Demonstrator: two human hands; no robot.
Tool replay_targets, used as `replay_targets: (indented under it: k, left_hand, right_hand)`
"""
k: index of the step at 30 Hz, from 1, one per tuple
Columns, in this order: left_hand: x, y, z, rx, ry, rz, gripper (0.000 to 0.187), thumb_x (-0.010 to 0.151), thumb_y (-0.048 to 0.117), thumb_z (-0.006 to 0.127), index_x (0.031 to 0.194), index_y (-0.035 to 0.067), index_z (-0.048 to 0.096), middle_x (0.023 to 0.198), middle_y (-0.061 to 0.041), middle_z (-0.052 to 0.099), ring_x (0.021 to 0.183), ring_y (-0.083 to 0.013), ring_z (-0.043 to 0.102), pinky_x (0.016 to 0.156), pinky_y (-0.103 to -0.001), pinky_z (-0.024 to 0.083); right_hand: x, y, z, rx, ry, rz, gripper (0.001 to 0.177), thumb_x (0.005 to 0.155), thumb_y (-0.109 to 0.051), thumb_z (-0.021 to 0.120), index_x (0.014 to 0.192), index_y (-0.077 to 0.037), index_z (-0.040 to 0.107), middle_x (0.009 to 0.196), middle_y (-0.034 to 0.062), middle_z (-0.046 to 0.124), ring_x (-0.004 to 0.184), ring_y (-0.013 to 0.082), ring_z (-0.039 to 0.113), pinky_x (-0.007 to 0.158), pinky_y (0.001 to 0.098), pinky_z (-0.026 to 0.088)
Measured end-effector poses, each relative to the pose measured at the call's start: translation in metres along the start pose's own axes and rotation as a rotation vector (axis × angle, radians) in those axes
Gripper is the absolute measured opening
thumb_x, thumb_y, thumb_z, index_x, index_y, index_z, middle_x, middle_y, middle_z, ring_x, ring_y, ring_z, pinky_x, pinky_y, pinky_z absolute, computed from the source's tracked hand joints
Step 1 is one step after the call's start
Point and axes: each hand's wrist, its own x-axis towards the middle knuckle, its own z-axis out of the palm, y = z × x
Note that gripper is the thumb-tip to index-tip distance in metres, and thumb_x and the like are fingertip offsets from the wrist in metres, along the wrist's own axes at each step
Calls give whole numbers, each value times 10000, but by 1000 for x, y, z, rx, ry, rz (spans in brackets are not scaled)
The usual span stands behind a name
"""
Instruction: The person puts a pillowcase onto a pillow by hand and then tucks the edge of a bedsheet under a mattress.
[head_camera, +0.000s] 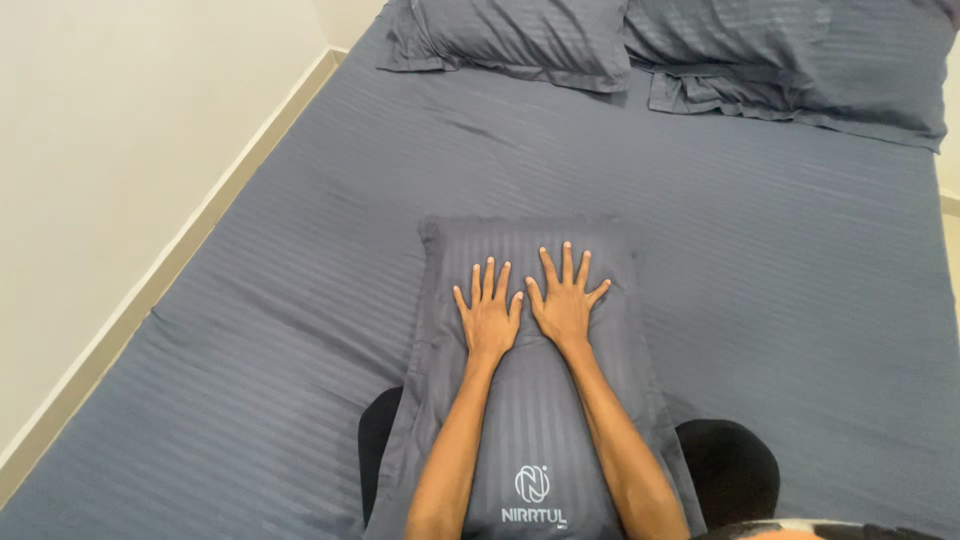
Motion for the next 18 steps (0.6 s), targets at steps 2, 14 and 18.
replay_targets:
  k: [2, 14, 18]
  left_hand:
    - [-4, 0, -7, 17, -50, -41, 634, 1010, 511, 477, 1577, 242, 381, 1679, -60, 264, 1562, -305, 185, 1168, -735, 94]
    - [-36, -15, -86, -438, -225, -667, 1233, 658, 662, 839, 1562, 25, 294, 1408, -300, 541, 1324, -434, 530, 1075, -500, 438]
    - [31, 14, -121, -331, -9, -289, 1080, 697, 589, 853, 1503, 3, 437, 1306, -279, 648, 1234, -426, 614, 1026, -515, 471]
  right_hand:
    - [-3, 3, -5, 30, -31, -13, 670, 971, -560, 521, 1568, -276, 413, 1691, 133, 202, 1555, 470, 76, 1057, 860, 31]
    - [-86, 47, -86, 515, -311, 661, 1130, 833, -769, 606, 1704, -232, 126, 1614, 262, 383, 1487, 430, 396, 1240, 540, 325]
    - [-68, 27, -115, 721, -24, 520, 962, 870, -657, 563, 1654, -212, 227, 1699, 157, 249, 1538, 372, 264, 1224, 520, 265]
